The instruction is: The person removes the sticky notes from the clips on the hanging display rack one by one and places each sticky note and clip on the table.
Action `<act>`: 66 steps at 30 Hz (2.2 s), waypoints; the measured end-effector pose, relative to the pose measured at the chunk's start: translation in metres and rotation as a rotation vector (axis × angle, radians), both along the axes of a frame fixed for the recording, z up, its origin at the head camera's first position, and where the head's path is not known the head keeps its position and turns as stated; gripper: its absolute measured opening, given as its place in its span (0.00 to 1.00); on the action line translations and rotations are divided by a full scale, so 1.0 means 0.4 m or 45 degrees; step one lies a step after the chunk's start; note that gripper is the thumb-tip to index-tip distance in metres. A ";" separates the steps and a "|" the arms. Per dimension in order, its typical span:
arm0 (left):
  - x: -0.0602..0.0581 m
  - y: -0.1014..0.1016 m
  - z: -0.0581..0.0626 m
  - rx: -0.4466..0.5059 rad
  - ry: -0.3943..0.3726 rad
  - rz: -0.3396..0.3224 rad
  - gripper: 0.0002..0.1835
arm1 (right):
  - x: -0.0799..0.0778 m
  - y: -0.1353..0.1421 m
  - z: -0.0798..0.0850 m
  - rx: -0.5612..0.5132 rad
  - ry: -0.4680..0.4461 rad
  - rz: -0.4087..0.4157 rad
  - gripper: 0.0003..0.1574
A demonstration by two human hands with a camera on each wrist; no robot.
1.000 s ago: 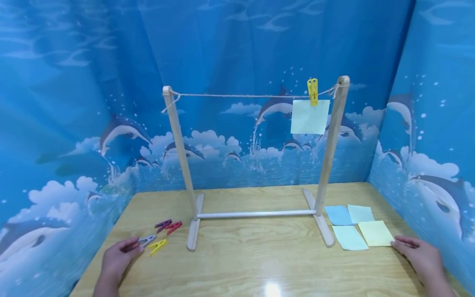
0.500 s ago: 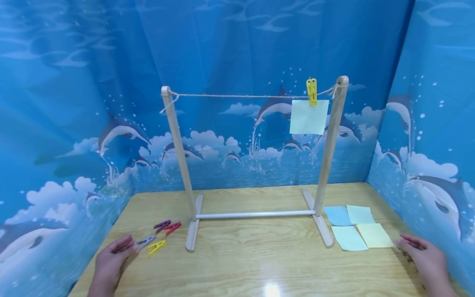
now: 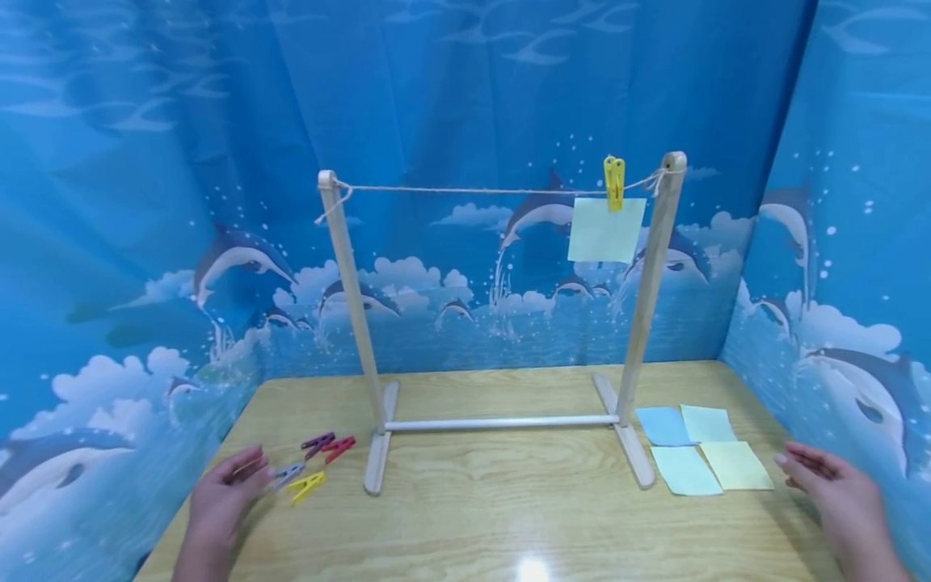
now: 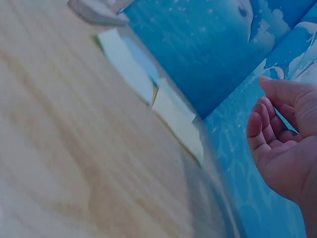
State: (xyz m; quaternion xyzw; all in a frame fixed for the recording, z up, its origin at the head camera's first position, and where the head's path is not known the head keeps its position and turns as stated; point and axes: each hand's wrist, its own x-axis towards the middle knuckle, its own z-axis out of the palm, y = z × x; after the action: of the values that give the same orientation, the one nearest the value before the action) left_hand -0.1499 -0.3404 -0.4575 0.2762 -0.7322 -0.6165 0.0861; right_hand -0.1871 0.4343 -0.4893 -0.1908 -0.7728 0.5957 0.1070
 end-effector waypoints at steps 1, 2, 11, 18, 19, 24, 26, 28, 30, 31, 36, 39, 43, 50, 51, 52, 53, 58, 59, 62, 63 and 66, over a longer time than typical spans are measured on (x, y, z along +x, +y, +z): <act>0.000 0.004 0.007 0.004 0.011 -0.010 0.39 | 0.001 -0.005 0.006 -0.037 0.022 0.011 0.14; 0.000 0.009 0.014 0.009 0.032 -0.022 0.37 | 0.002 -0.010 0.013 -0.076 0.049 0.016 0.13; -0.006 0.054 0.056 0.031 0.187 -0.080 0.22 | 0.010 -0.063 0.067 -0.268 0.298 0.150 0.11; -0.015 0.099 0.070 0.073 0.365 -0.135 0.21 | 0.016 -0.115 0.117 -0.387 0.394 0.217 0.12; -0.017 0.106 0.072 0.077 0.390 -0.143 0.21 | 0.018 -0.121 0.123 -0.403 0.424 0.243 0.12; -0.023 0.137 0.090 0.012 0.390 -0.180 0.19 | 0.019 -0.150 0.148 -0.505 0.629 0.403 0.19; -0.024 0.149 0.100 -0.029 0.352 -0.180 0.22 | 0.018 -0.160 0.153 -0.506 0.680 0.435 0.20; -0.025 0.159 0.110 -0.055 0.305 -0.180 0.25 | 0.018 -0.169 0.158 -0.495 0.722 0.459 0.21; -0.026 0.169 0.120 -0.053 0.279 -0.186 0.27 | 0.019 -0.177 0.160 -0.487 0.750 0.488 0.21; -0.026 0.174 0.124 -0.046 0.273 -0.190 0.28 | 0.019 -0.179 0.160 -0.483 0.761 0.506 0.21; -0.024 0.197 0.140 -0.019 0.268 -0.242 0.25 | 0.023 -0.190 0.163 -0.390 0.772 0.623 0.23; -0.025 0.213 0.145 -0.006 0.325 -0.276 0.25 | 0.023 -0.195 0.167 -0.324 0.779 0.726 0.24; -0.025 0.234 0.151 -0.007 0.421 -0.320 0.23 | 0.025 -0.205 0.176 -0.266 0.790 0.833 0.26; -0.029 0.268 0.174 -0.068 0.398 -0.392 0.28 | 0.025 -0.219 0.193 -0.177 0.797 1.001 0.29; -0.029 0.274 0.178 -0.079 0.393 -0.400 0.28 | 0.025 -0.221 0.196 -0.172 0.796 1.025 0.30; -0.029 0.280 0.182 -0.094 0.388 -0.407 0.29 | 0.026 -0.225 0.199 -0.169 0.796 1.044 0.30; -0.029 0.285 0.186 -0.106 0.382 -0.417 0.29 | 0.027 -0.228 0.202 -0.176 0.801 1.066 0.30; -0.031 0.307 0.195 -0.149 0.444 -0.487 0.27 | 0.027 -0.237 0.211 -0.192 0.801 1.114 0.31; -0.031 0.312 0.196 -0.150 0.461 -0.499 0.27 | 0.027 -0.239 0.212 -0.186 0.798 1.110 0.32; -0.030 0.327 0.201 -0.151 0.510 -0.529 0.27 | 0.027 -0.243 0.215 -0.167 0.787 1.092 0.32; -0.029 0.332 0.202 -0.146 0.526 -0.538 0.27 | 0.027 -0.245 0.216 -0.166 0.787 1.090 0.33; -0.028 0.346 0.208 -0.130 0.532 -0.552 0.28 | 0.026 -0.251 0.225 -0.151 0.782 1.072 0.32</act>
State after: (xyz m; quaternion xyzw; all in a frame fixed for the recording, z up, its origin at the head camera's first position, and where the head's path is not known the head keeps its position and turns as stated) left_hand -0.1610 -0.2020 -0.3742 -0.0238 -0.7705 -0.6265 0.1151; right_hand -0.1766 0.3337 -0.3991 0.3141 -0.6805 0.6584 0.0688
